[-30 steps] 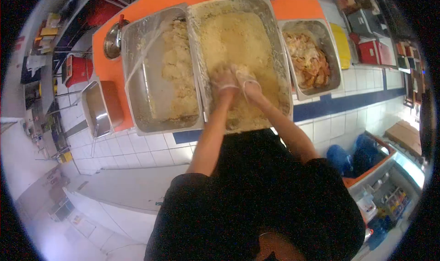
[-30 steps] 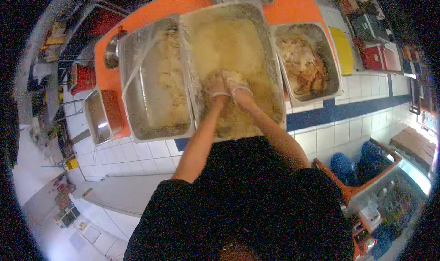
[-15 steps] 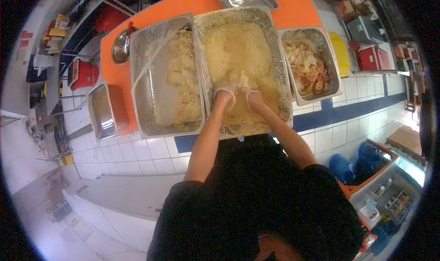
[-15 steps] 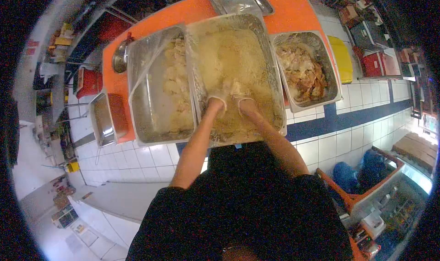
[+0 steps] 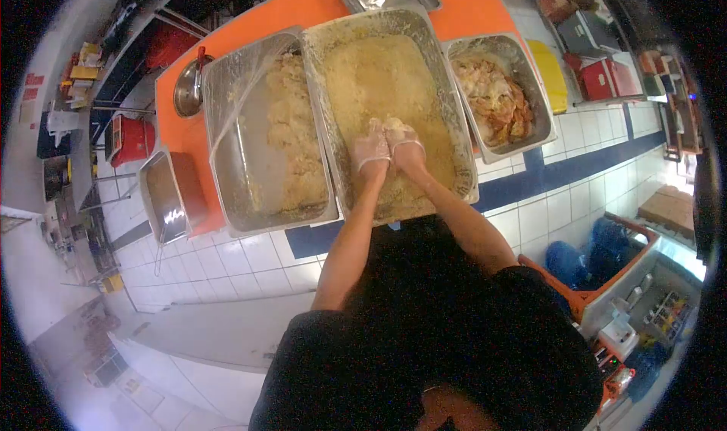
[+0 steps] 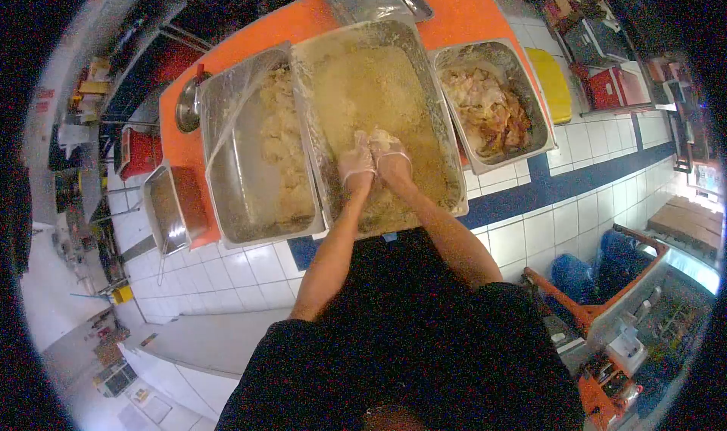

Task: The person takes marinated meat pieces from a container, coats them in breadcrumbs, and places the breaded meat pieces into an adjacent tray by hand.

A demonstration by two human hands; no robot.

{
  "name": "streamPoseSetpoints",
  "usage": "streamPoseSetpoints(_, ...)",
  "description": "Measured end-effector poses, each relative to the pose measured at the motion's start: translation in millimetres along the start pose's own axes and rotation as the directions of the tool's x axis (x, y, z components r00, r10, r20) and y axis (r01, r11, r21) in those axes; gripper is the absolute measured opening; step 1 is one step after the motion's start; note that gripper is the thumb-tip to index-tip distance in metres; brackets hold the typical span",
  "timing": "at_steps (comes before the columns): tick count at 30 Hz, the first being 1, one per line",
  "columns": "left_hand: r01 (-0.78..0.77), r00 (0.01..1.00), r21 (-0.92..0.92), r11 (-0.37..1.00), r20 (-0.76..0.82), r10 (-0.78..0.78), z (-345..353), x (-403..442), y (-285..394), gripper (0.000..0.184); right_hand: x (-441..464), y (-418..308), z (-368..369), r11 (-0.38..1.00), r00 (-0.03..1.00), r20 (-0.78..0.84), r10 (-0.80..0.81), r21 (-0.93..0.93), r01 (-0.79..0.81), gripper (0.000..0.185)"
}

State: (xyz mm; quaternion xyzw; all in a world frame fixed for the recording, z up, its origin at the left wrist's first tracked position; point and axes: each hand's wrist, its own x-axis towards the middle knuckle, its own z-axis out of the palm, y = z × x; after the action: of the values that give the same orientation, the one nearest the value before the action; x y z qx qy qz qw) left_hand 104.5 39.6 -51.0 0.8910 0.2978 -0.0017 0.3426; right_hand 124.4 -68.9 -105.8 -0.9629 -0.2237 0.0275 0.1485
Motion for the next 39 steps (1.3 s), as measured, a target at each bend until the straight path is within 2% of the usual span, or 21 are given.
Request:
streamPoseSetpoints(2,-0.055,0.998,0.035,0.998,0.0,0.055,21,8,-35,0.06,-3,7,-28,0.996,0.999,-0.032,-0.025,0.082,0.027,0.036)
streamPoseSetpoints(3,-0.306,0.934,0.223,0.925,-0.118,0.338,46,22,-71,0.055,-9,15,-58,0.971,0.979,0.012,-0.202,0.135,0.199,0.036)
streamPoseSetpoints(5,-0.506,0.764,0.43,0.747,-0.178,0.62,48,38,-83,0.05,-13,37,-91,0.913,0.928,0.024,-0.372,0.19,0.361,0.037)
streamPoseSetpoints(7,-0.409,0.911,0.299,0.862,0.189,0.366,19,42,-61,0.044,-24,54,-101,0.931,0.929,0.149,-0.339,0.197,0.308,0.038)
streamPoseSetpoints(10,-0.138,0.709,0.237,0.962,0.701,-0.071,-19,41,-35,0.046,-34,69,-92,0.975,0.915,0.381,-0.13,0.219,0.048,0.036)
streamPoseSetpoints(14,-0.219,0.74,0.13,0.967,0.668,0.078,2,32,-51,0.044,-57,96,-18,0.907,0.874,0.246,-0.42,0.072,0.415,0.045)
streamPoseSetpoints(16,-0.251,0.756,0.029,0.968,0.63,0.177,10,32,-61,0.043,-63,67,-64,0.95,0.901,0.324,-0.287,-0.026,0.312,0.042)
streamPoseSetpoints(17,-0.259,0.757,-0.017,0.966,0.617,0.213,9,32,-59,0.043,-58,69,-47,0.914,0.966,0.223,-0.132,0.405,0.032,0.038)
streamPoseSetpoints(23,-0.242,0.711,-0.173,0.955,0.638,0.295,-34,19,6,0.031,-69,71,-58,0.942,0.997,-0.068,0.027,0.335,-0.003,0.043)
streamPoseSetpoints(24,-0.096,0.673,-0.312,0.945,0.68,0.293,-35,22,8,0.029,-74,56,-90,0.946,0.995,-0.075,0.068,0.322,-0.041,0.043)
streamPoseSetpoints(25,0.066,0.63,-0.423,0.904,0.72,0.291,-40,27,11,0.027,-74,26,-139,0.43,0.906,0.145,0.398,0.843,-0.324,0.043)
streamPoseSetpoints(26,0.051,0.604,-0.429,0.902,0.732,0.315,-55,28,24,0.027,-71,6,-167,-0.349,0.748,0.478,0.46,0.872,-0.343,0.043)
streamPoseSetpoints(27,0.22,0.549,-0.476,0.852,0.782,0.295,-77,23,40,0.021,-74,2,-159,-0.191,0.835,0.258,0.486,0.964,-0.187,0.045)
streamPoseSetpoints(28,0.392,0.486,-0.489,0.779,0.829,0.276,-89,19,46,0.016,-77,-5,-158,-0.179,0.825,0.252,0.506,0.966,-0.185,0.045)
streamPoseSetpoints(30,0.376,0.453,-0.413,0.83,0.863,0.224,-92,23,53,0.021,-72,-14,-159,-0.65,0.837,0.473,0.277,0.734,-0.2,0.046)
streamPoseSetpoints(32,0.524,0.419,-0.47,0.71,0.868,0.266,-95,22,44,0.025,-73,-18,-149,-0.602,0.814,0.482,0.325,0.769,-0.215,0.043)
streamPoseSetpoints(34,0.587,0.408,-0.484,0.649,0.869,0.279,-93,28,32,0.03,-77,-13,-130,-0.083,0.893,0.179,0.413,0.984,-0.159,0.037)
streamPoseSetpoints(35,0.648,0.407,-0.493,0.581,0.868,0.284,-89,30,22,0.035,-80,-5,-117,-0.081,0.895,0.185,0.407,0.983,-0.166,0.037)
streamPoseSetpoints(36,0.649,0.419,-0.502,0.571,0.863,0.282,-83,29,13,0.035,-80,7,-104,0.317,0.907,0.121,0.403,0.912,-0.262,0.032)
streamPoseSetpoints(37,0.265,0.595,-0.663,0.7,0.684,0.422,-73,25,2,0.035,-78,9,-96,0.661,0.93,0.061,0.363,0.687,-0.303,0.028)
streamPoseSetpoints(39,0.453,0.593,-0.658,0.601,0.726,0.349,-43,43,-22,0.033,-75,-18,-107,0.92,0.915,-0.105,0.389,0.108,-0.378,0.037)
